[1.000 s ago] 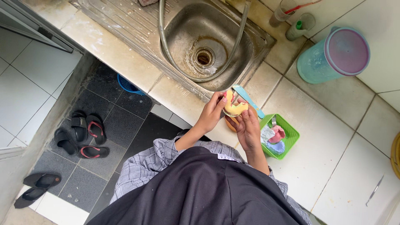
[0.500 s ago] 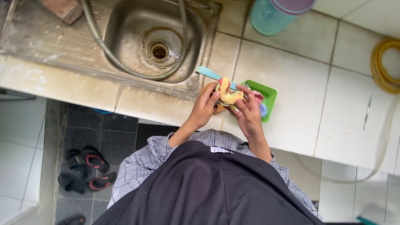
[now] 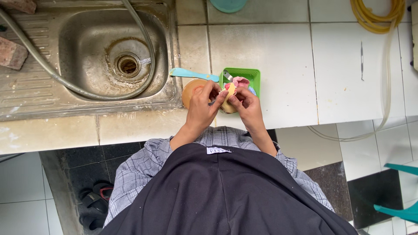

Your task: The person holds a blue dental impression against a benchtop model trimmer, grinding its edge. They then carry the impression to a sink counter, pick a stone dental model from a green basket, fit it into the impression, and use a metal spatula tool to trim and clean the model's edges while turning it over repeatedly.

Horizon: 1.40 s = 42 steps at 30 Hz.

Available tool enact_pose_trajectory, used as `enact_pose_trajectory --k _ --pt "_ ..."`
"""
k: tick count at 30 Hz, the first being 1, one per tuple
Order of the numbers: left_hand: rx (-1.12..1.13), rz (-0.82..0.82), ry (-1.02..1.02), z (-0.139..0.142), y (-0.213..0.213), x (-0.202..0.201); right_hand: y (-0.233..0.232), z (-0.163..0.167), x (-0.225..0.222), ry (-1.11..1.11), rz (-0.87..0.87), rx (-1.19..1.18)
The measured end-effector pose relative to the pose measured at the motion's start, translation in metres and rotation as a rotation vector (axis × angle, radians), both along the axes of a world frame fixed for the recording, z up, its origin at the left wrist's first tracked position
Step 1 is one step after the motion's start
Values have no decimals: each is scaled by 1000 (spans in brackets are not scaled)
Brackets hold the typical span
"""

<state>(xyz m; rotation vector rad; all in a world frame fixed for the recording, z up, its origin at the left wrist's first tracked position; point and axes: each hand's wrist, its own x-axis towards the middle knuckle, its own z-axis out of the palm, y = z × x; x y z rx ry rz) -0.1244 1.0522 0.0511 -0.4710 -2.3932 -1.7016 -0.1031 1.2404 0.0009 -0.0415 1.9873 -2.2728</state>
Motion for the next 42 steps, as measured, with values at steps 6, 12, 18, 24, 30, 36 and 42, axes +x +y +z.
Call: enact_pose_trajectory --k 6,12,18,24,30,36,42 --pt "-55 -10 23 -1 -2 -1 -9 11 8 -192 6 -168" --pt "-36 -7 -15 -9 -1 5 -16 16 19 61 15 -19" --pt "119 -34 -123 -22 1 8 -14 11 21 111 31 -13" --pt "174 -57 -158 -27 3 7 -11 7 19 134 49 5" --pt "-38 -108 -129 -16 -7 -6 -14 9 12 136 43 51" --pt "-93 -80 -91 -15 -2 2 -18 22 14 165 31 151" --pt "88 -80 -107 -25 0 1 -21 38 15 350 46 212"
